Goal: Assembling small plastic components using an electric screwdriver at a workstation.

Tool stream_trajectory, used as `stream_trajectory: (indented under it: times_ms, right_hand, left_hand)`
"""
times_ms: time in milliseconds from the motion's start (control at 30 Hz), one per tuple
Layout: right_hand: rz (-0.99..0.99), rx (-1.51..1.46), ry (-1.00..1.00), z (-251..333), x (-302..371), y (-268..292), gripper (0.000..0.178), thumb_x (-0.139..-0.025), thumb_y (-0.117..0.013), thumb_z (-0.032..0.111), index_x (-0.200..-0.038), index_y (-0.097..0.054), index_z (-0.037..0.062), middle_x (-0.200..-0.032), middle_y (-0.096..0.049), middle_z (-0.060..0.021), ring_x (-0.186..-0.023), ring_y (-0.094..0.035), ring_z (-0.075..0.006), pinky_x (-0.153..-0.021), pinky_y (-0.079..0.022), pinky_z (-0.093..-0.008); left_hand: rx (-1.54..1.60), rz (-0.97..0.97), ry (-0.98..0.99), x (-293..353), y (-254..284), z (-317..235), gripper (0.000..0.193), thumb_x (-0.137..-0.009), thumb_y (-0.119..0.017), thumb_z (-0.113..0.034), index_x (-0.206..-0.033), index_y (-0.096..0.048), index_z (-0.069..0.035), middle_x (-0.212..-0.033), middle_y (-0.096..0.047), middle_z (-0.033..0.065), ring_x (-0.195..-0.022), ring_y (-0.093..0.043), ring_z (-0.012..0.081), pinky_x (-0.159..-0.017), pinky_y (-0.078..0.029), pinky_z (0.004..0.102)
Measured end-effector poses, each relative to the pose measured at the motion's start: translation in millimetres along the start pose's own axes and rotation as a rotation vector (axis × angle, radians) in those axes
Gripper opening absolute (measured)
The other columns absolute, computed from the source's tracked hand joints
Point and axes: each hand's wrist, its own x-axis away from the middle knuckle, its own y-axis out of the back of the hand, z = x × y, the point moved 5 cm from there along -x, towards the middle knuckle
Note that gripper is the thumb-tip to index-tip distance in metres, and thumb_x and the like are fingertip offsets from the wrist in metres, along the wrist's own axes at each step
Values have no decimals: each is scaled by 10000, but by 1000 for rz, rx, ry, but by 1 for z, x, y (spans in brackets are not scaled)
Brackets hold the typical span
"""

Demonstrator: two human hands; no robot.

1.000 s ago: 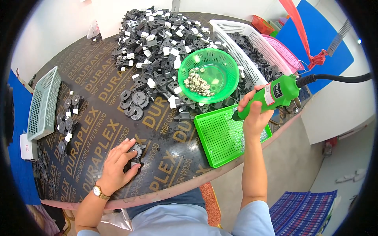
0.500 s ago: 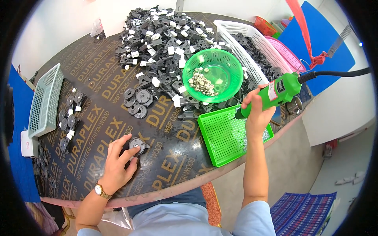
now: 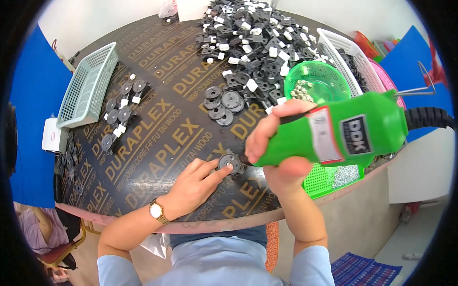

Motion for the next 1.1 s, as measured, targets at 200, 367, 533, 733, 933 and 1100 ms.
stream_trajectory:
  times_ms: [200,367,533,733,933,1100]
  right_hand:
    - [73,145,-41,-10,-1,-13,733,-723,-553,665,-1079,-391,45,-588,-453,-23,-446,-437,-90,-397,-391,-213]
    - [120,106,-94,-20,1,-19,713,-702,-621,626,-1055,-403,47,-584,-461,-30,-446,-441,-105,-408,-391,-229]
    - [-7,187,-160,-24,5,-23,627,-716,-706,509,-1032,-434,41,-634,-483,-58,-496,-470,-133,-450,-395,-248]
    - [-58,292,16,-29,8,-25,426,-811,-678,275,-1033,-443,-3,-666,-504,-69,-532,-496,-134,-473,-415,-249]
    - [-143,109,-15,-7,0,-2,627,-762,-643,533,-1089,-425,44,-666,-460,-38,-523,-459,-118,-463,-400,-244]
    - [-283,469,163,49,1,102,637,-808,-530,601,-1088,-414,41,-669,-433,-34,-523,-437,-117,-480,-380,-248]
  left_hand:
    - [-21,-20,-14,0,3,-2,522,-681,-614,-11,-1193,-543,-85,-990,-539,91,-749,-474,228,-686,-448,309]
    - [-33,-11,-8,2,4,1,517,-681,-607,-18,-1190,-545,-86,-988,-540,85,-747,-474,226,-672,-448,303]
    - [-30,-25,9,1,4,-4,521,-674,-601,-1,-1185,-546,-85,-993,-539,89,-753,-474,237,-676,-461,312]
    - [-32,12,14,2,-2,-4,515,-676,-607,-2,-1179,-549,-97,-1045,-517,106,-782,-481,249,-690,-470,313]
    - [138,-1,138,-3,4,-6,457,-717,-624,-18,-1162,-552,-91,-1227,-475,145,-737,-502,253,-710,-467,314]
    - [-30,15,-10,-3,5,-11,476,-660,-639,1,-1122,-574,-95,-1288,-455,126,-753,-535,239,-658,-488,305]
